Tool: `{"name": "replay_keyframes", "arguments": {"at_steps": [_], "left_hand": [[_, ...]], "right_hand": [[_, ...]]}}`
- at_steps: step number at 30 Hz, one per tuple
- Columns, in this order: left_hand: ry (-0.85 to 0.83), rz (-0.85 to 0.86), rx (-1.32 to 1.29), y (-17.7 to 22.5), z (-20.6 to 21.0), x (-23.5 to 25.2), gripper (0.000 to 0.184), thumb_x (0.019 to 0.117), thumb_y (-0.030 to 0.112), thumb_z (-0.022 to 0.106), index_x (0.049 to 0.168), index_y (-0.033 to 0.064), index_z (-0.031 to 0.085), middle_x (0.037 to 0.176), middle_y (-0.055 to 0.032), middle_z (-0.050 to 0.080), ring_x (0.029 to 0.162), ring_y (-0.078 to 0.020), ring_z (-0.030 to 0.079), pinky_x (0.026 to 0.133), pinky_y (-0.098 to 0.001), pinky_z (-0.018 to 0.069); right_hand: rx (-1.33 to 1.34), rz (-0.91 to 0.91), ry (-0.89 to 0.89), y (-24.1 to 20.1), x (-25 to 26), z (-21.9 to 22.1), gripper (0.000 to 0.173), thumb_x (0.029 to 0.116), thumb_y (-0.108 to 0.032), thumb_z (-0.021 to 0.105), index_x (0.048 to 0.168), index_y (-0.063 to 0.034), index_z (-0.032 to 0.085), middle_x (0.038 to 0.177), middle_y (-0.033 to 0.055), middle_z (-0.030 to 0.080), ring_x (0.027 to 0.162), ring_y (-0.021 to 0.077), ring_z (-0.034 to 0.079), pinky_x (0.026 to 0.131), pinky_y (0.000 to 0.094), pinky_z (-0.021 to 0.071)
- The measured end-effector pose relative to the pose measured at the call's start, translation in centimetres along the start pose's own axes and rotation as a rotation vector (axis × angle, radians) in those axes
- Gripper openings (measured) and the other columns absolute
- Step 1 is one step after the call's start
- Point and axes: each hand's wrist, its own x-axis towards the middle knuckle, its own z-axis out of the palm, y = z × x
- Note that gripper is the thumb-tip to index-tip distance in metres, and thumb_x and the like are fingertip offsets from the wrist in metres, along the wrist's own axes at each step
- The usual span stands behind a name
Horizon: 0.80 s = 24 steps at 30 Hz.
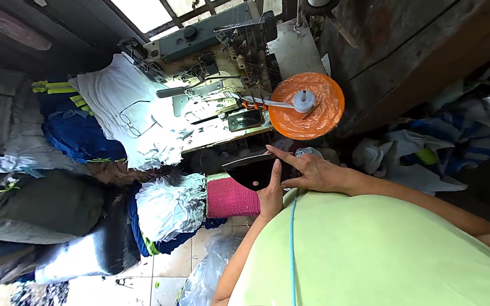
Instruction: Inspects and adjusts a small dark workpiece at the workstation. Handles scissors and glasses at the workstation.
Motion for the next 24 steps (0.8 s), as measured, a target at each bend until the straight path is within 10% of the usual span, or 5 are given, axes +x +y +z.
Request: {"name": "replay_keyframes", "arguments": {"at_steps": [12, 17, 20, 24], "left_hand": [[-0.022, -0.082, -0.09, 0.3, 0.0, -0.3, 0.013, 0.0957, -0.004, 0.059, 0.107, 0.0023, 0.063, 0.086, -0.0018, 0.074, 0.081, -0.0074, 0.071, 0.077, -0.0265, 0.06], [-0.274, -0.098, -0.167, 0.1, -1.5, 0.2, 0.061, 0.0862, 0.02, 0.08, 0.136, 0.0032, 0.05, 0.108, 0.0009, 0.072, 0.1, -0.0061, 0.069, 0.092, -0.0276, 0.0572], [-0.293, -0.145, -0.249, 0.2, -1.6, 0.2, 0.041, 0.0814, 0.019, 0.085, 0.114, 0.0043, 0.065, 0.098, -0.002, 0.076, 0.093, -0.0087, 0.072, 0.089, -0.0295, 0.0593], [-0.394, -0.183, -0.247, 0.2, -2.3, 0.5, 0.027, 0.0821, 0.021, 0.084, 0.104, 0.0093, 0.073, 0.096, -0.0013, 0.077, 0.092, -0.0081, 0.073, 0.089, -0.0294, 0.0594]], "right_hand": [[-0.038, -0.05, 0.065, 1.0, -0.2, 0.3, 0.079, 0.0975, -0.053, 0.059, 0.157, -0.0058, 0.038, 0.068, 0.0088, 0.06, 0.061, 0.0215, 0.057, 0.061, 0.0389, 0.0488], [0.114, -0.04, 0.022, 0.5, 0.0, 0.0, 0.092, 0.0935, -0.051, 0.066, 0.159, 0.0023, 0.027, 0.094, 0.0172, 0.069, 0.078, 0.0198, 0.064, 0.072, 0.0356, 0.0536], [0.234, -0.066, 0.008, 1.0, 0.2, -0.1, 0.091, 0.0944, -0.045, 0.067, 0.16, 0.002, 0.024, 0.122, 0.0176, 0.068, 0.095, 0.0131, 0.066, 0.083, 0.0284, 0.0539], [0.249, -0.092, 0.018, 1.2, 0.3, -0.2, 0.09, 0.094, -0.045, 0.067, 0.158, 0.0036, 0.026, 0.116, 0.0172, 0.069, 0.089, 0.0096, 0.065, 0.078, 0.024, 0.0532]]}}
